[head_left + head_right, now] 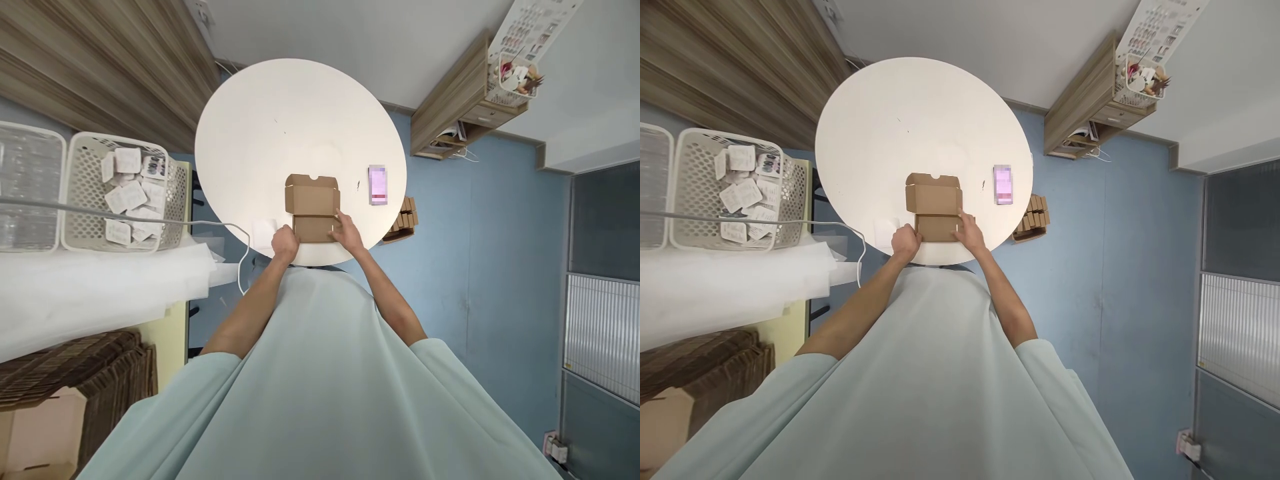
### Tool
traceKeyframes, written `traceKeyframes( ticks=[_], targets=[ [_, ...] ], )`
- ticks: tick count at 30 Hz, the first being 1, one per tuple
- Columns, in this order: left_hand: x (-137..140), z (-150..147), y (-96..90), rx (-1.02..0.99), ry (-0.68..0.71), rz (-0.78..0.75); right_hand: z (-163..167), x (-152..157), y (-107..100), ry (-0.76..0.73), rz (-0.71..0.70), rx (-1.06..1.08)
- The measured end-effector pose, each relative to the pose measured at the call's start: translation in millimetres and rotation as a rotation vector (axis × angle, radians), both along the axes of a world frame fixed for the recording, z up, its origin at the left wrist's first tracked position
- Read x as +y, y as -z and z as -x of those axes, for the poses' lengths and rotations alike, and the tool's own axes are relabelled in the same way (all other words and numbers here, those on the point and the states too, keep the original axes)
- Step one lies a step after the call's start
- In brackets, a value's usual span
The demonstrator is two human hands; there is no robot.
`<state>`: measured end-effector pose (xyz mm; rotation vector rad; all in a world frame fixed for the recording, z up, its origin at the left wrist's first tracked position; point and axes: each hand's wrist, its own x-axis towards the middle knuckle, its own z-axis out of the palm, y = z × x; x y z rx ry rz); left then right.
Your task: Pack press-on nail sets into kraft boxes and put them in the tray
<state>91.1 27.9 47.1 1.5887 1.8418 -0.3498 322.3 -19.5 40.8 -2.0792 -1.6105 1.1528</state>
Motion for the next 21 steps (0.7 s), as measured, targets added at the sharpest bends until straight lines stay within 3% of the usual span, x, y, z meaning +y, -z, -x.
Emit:
traceKeyframes(
  ticks=[3, 6, 10, 16, 21],
  targets=[
    [-1, -1, -1.1, -0.011, -0.009, -0.004, -14, -22, 1, 0.241, -0.048, -0.128],
    [-1, -3, -1.4, -0.012, -0.013, -0.011, -22, -35, 7, 0.330, 0.070, -0.160],
    [0, -4, -1.5, 0.005, 0.000, -0.015, -19, -37, 15, 0.362, 0.164, -0.117],
    [-2, -4, -3.1, 0.012, -0.015, -0.007, -7, -32, 5, 0.344, 0.068, -0.055],
    [-6, -6, -6.2, 0.008, -0.035, 0.005, 7, -23, -5, 0.266, 0.076, 0.013]
  ],
)
